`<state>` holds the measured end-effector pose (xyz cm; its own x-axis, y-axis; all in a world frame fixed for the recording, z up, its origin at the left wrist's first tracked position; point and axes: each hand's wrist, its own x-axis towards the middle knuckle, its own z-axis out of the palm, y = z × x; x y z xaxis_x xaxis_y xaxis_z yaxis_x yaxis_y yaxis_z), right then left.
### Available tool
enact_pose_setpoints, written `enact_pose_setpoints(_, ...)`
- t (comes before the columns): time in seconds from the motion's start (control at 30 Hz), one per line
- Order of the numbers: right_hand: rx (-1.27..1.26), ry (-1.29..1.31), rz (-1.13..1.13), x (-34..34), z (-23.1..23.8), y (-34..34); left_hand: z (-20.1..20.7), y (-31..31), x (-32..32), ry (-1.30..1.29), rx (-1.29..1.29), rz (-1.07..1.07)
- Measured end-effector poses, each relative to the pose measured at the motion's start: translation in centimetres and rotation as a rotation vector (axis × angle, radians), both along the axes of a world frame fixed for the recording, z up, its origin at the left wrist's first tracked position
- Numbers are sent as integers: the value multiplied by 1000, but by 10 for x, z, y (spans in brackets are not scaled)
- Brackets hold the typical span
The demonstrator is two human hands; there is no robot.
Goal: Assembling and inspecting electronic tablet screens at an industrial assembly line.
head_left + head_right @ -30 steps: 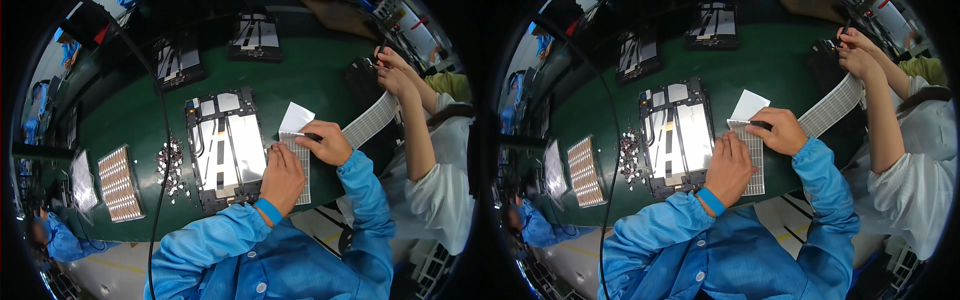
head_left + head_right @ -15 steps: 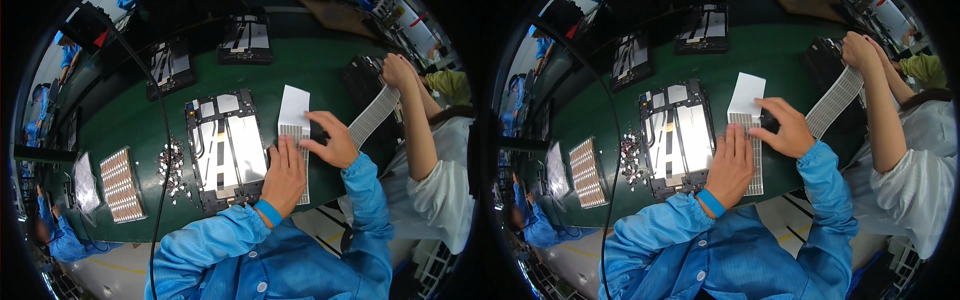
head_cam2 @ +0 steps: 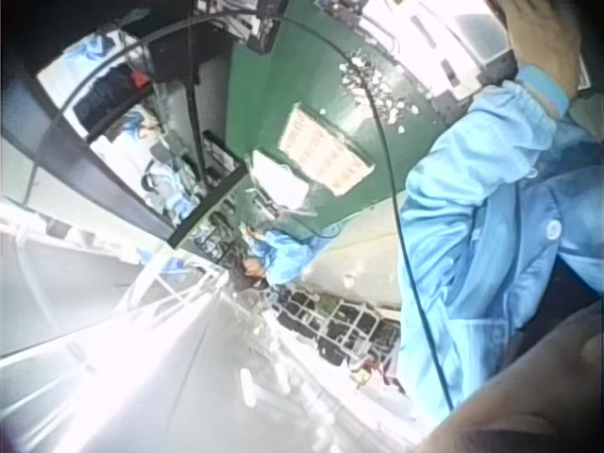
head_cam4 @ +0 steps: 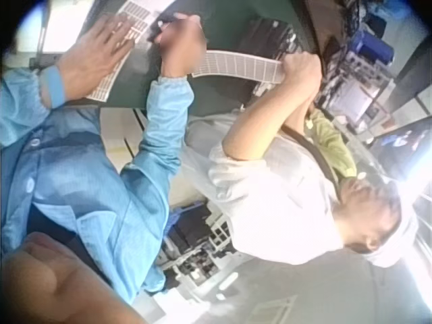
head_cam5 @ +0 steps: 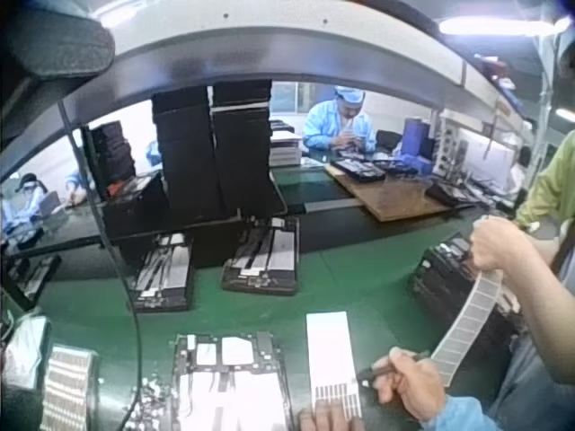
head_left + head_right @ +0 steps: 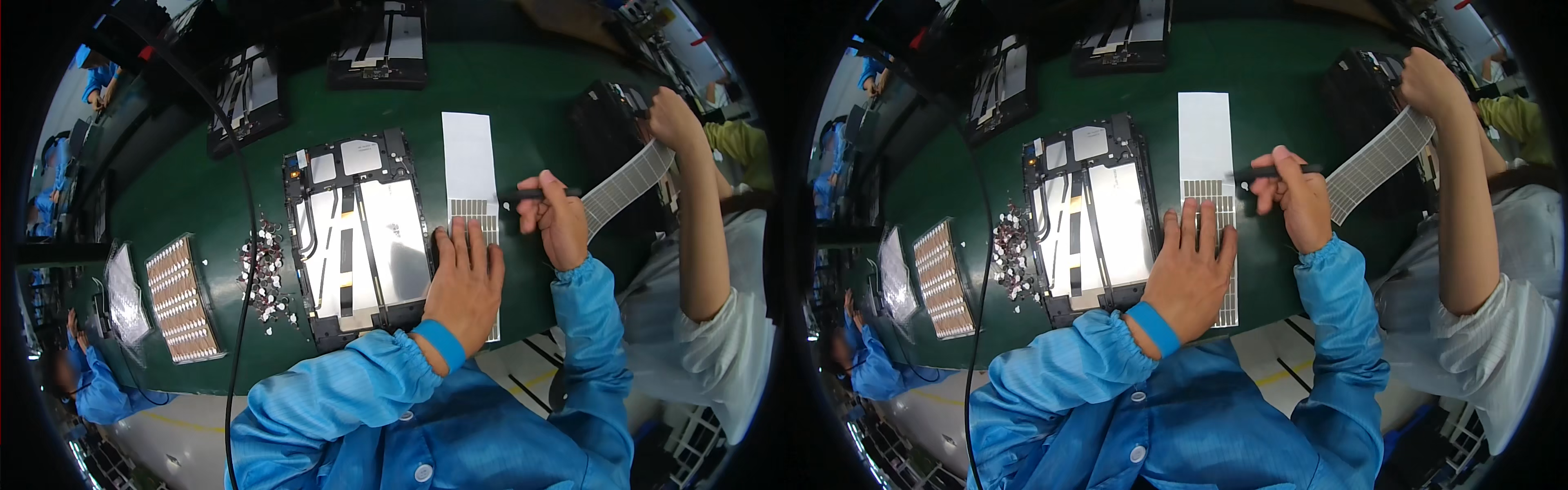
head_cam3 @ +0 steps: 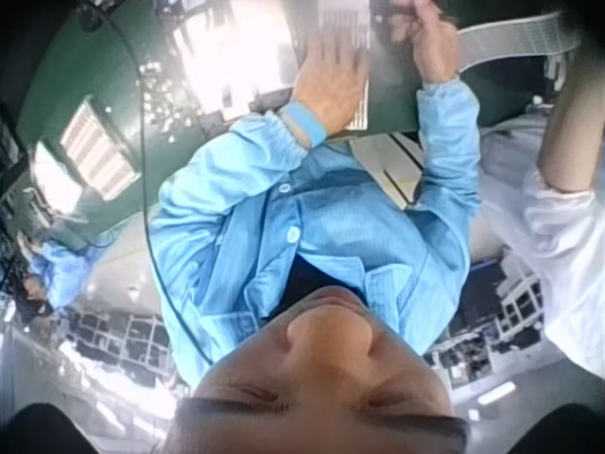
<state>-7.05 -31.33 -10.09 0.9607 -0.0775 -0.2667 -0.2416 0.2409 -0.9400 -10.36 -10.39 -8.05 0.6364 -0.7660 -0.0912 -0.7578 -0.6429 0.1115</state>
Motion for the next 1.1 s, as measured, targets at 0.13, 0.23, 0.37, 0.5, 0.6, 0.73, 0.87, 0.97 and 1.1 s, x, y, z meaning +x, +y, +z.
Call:
enact_pose_setpoints(0.13,-241,-112,-77,0,-7,6,2,1,2,8,-18,-2)
enact_pose_setpoints(0.23,-214,-88,-46,-3,-6,4,3,2,3,8,-29,0)
enact_pose_setpoints(0.37,-261,-67,-52,-3,-2,-2,3,3,2,9,-34,-5)
enact_pose_setpoints(0.5,-319,-13,-30,-1,1,1,6,3,3,3,46,-28)
enact_pose_setpoints(0.6,-358,-16,-25,1,2,3,2,3,2,2,4,-17)
enact_pose_setpoints(0.73,-384,-26,-28,2,3,4,2,3,2,2,-26,2)
enact_pose_setpoints(0.87,-375,-23,-46,2,1,2,-1,3,1,-2,-34,4)
enact_pose_setpoints(0.97,-385,-15,-32,3,2,5,-1,3,0,-2,-24,2)
enact_pose_setpoints(1.1,-429,-27,-41,1,2,7,-1,3,0,-7,-29,-1)
